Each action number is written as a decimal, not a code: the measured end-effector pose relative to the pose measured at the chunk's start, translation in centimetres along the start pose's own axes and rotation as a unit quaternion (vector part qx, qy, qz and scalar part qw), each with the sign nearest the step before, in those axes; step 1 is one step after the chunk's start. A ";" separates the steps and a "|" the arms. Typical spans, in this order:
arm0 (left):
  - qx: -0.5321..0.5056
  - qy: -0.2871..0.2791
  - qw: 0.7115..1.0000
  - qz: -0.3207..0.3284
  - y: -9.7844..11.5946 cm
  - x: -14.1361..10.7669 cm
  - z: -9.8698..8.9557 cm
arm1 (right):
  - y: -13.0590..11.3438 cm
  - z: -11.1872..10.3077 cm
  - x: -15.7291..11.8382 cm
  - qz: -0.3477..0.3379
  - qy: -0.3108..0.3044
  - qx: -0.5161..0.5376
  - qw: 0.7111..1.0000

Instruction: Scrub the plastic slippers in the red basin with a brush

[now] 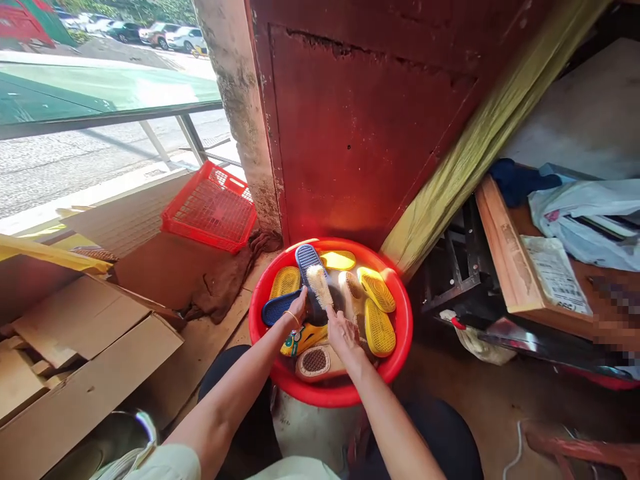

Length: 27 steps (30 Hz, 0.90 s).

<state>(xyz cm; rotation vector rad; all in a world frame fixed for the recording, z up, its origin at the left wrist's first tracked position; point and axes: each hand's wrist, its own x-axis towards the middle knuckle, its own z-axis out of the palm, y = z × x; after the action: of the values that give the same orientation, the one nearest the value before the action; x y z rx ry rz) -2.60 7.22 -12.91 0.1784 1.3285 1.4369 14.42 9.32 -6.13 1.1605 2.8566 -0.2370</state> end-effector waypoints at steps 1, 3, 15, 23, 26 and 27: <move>-0.031 0.001 0.999 -0.011 -0.1 0.2 0.0 | 0.5 0.6 -1.6 -0.011 -0.008 -0.006 1.000; -0.069 0.011 0.997 -0.023 -0.3 0.8 0.2 | 1.7 1.8 -5.3 -0.042 -0.023 -0.022 0.999; 0.063 0.016 0.996 0.069 -0.6 0.6 0.1 | 0.5 0.2 3.4 0.076 -0.046 -0.001 0.996; 0.110 0.032 0.988 0.107 -2.1 1.6 0.0 | 2.6 1.6 -1.8 0.092 -0.091 -0.017 0.991; 0.102 0.036 0.989 0.106 -2.0 1.9 0.0 | 2.9 1.2 -3.2 0.089 -0.096 -0.029 0.991; 0.100 0.035 0.989 0.105 -2.0 1.9 0.0 | 2.9 1.2 -3.5 0.090 -0.088 -0.029 0.992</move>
<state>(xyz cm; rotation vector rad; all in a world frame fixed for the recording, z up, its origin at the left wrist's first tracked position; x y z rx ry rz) -2.10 8.17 -15.44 0.4141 1.5495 1.4939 18.95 8.82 -7.28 1.3051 2.5726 -0.2343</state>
